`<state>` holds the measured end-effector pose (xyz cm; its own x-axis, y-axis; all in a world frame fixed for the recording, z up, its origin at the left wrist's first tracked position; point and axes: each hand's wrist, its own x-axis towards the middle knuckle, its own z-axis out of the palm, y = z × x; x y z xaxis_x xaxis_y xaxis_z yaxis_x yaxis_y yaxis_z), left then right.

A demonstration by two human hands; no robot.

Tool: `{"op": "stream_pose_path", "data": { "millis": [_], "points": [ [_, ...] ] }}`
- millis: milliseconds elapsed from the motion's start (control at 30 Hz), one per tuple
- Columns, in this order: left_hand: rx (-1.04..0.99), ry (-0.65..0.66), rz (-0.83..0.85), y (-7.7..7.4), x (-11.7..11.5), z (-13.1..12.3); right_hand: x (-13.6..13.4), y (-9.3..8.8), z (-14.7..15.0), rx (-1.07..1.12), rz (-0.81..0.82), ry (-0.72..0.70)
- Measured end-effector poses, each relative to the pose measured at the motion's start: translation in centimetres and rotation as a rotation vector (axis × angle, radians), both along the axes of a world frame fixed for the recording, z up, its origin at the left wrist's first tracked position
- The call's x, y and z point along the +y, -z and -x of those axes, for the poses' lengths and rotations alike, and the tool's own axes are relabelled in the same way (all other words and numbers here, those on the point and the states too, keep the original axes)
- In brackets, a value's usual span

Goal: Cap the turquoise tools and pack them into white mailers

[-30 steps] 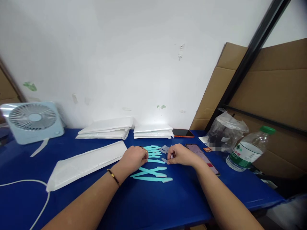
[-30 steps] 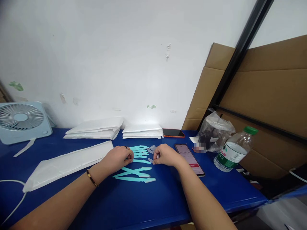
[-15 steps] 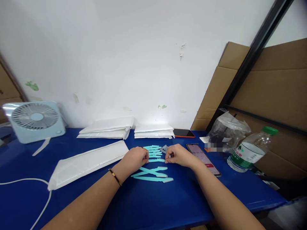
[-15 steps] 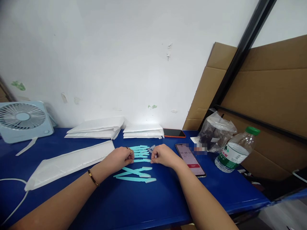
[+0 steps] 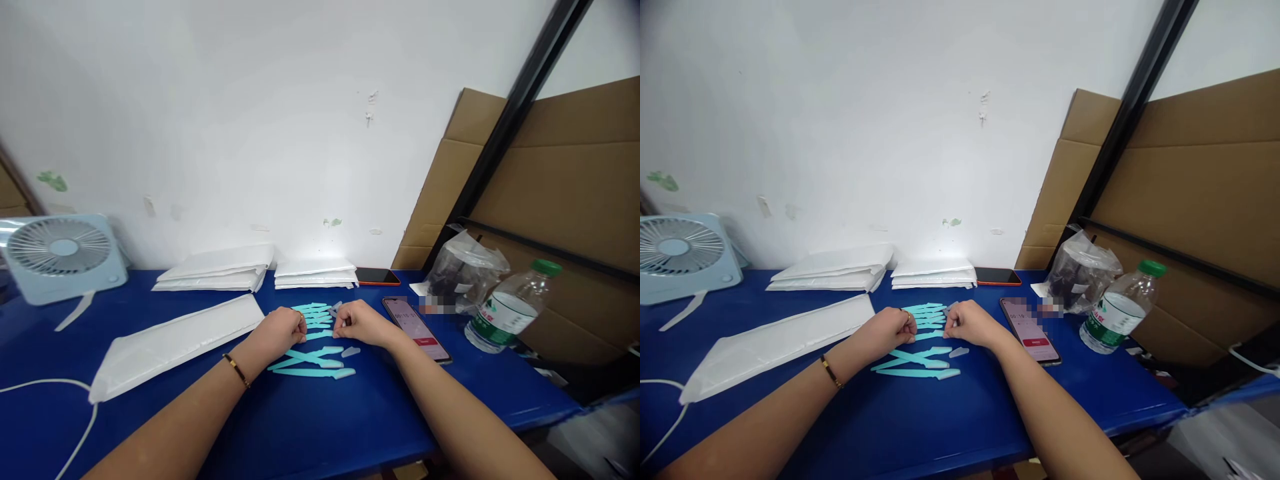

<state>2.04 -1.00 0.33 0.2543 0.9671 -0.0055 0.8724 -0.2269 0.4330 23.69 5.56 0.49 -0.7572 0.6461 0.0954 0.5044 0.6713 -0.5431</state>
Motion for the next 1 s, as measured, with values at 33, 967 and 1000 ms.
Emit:
{"op": "stream_pose_path", "data": {
  "millis": [33, 967, 1000],
  "points": [
    [0.000, 0.002, 0.004, 0.0, 0.0, 0.0, -0.1, -0.1, 0.0, -0.004, 0.001, 0.010],
    [0.378, 0.113, -0.181, -1.5, -2.8, -1.5, 2.0, -0.7, -3.2, 0.184, 0.421, 0.229],
    [0.374, 0.118, -0.180, -1.5, -2.8, -1.5, 2.2, -0.4, -3.1, 0.168, 0.434, 0.259]
  ]
}}
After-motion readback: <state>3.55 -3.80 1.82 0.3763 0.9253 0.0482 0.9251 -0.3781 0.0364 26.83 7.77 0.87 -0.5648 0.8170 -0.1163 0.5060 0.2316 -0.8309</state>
